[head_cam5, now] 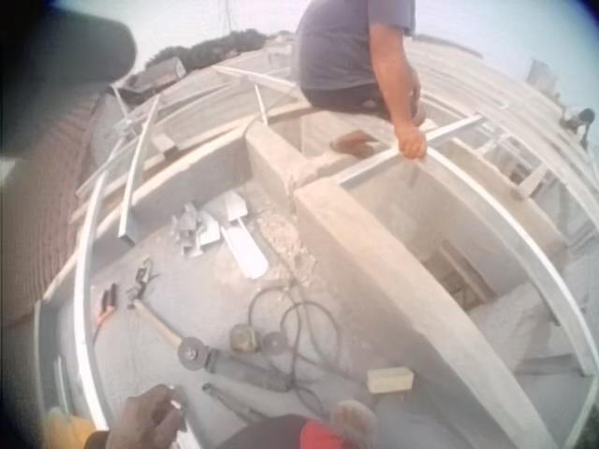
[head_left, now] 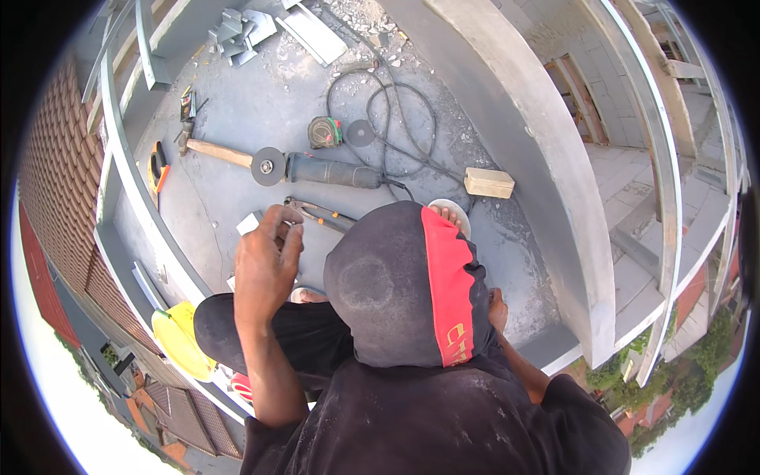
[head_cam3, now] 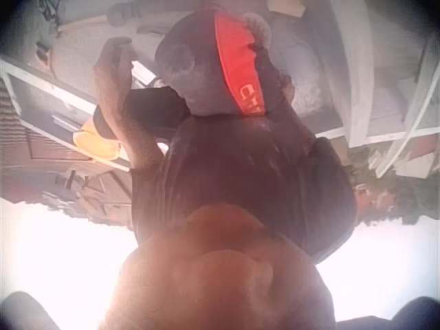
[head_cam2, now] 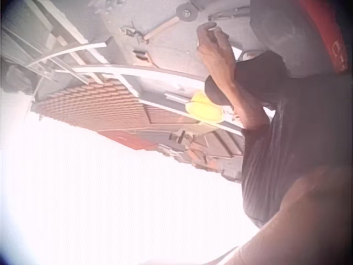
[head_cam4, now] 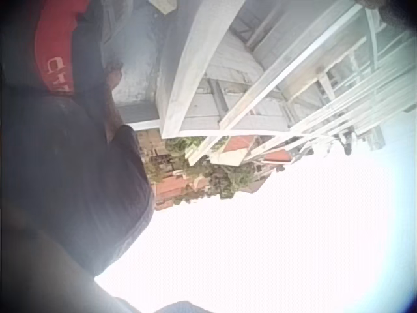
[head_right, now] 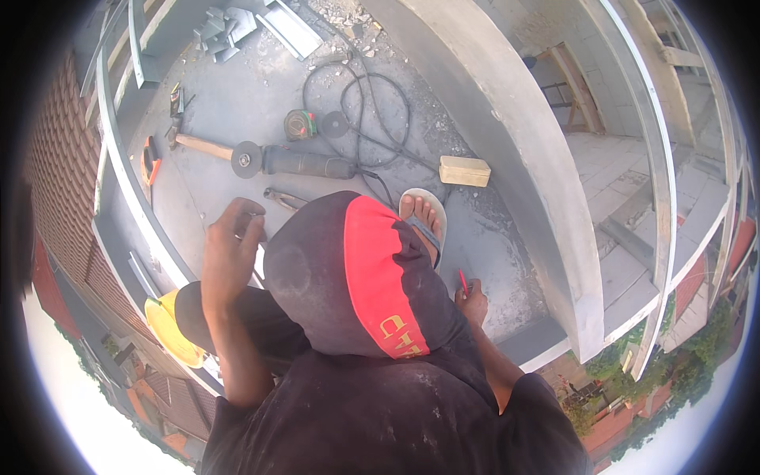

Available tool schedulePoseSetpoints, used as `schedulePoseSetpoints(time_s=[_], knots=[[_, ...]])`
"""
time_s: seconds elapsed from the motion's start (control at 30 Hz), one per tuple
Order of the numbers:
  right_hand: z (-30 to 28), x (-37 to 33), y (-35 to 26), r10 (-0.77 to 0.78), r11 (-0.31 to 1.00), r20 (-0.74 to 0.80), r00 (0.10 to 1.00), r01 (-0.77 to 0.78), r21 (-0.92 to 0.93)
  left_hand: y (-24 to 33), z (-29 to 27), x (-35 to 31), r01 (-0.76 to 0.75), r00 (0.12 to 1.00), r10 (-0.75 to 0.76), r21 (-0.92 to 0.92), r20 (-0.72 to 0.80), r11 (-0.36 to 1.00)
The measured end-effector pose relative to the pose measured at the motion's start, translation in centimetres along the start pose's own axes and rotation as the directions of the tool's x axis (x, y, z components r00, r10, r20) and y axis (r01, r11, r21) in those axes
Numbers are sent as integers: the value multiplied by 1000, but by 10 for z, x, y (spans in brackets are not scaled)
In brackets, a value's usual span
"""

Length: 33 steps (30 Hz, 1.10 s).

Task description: The person assembles a metal roof frame on a rooftop. They mark and cut metal bars using a grinder, then position and secure the bars into the frame structure with assistance from other workers.

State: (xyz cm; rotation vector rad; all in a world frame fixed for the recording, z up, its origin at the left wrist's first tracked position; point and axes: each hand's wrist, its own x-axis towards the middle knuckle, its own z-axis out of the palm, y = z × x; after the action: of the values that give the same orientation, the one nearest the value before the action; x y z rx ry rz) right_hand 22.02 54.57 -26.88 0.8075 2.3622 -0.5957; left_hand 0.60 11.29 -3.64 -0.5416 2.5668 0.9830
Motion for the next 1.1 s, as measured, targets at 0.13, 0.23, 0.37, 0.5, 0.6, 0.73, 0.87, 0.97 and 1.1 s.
schedulePoseSetpoints(time_s=[0.13,0.23,0.37,0.5,0.6,0.73,0.87,0.97,1.1], knots=[[-53,20,-87,-192,961,-52,980,199,192,-8,107,46,24,987,0,-146,159,989],[-64,52,-153,-421,806,-271,866,494,325,15,159,94,123,975,-29,-426,220,896],[-87,66,-249,-480,596,-375,793,609,524,10,231,131,-277,961,238,-472,-141,837],[-98,74,-280,-545,600,-259,798,586,545,40,217,98,-273,962,232,-591,-146,759],[-70,89,-281,-572,554,-214,791,566,611,27,201,93,224,922,160,-825,351,519],[-52,98,-285,-621,542,-121,775,535,648,25,179,89,214,927,158,-826,340,521],[-66,85,-301,-612,553,42,789,389,737,17,168,83,184,930,180,-830,320,527],[-75,79,-311,-580,565,50,813,358,744,18,163,84,194,931,144,-789,336,584],[-84,79,-316,-617,592,27,787,440,675,8,168,97,221,946,91,-823,312,524]])
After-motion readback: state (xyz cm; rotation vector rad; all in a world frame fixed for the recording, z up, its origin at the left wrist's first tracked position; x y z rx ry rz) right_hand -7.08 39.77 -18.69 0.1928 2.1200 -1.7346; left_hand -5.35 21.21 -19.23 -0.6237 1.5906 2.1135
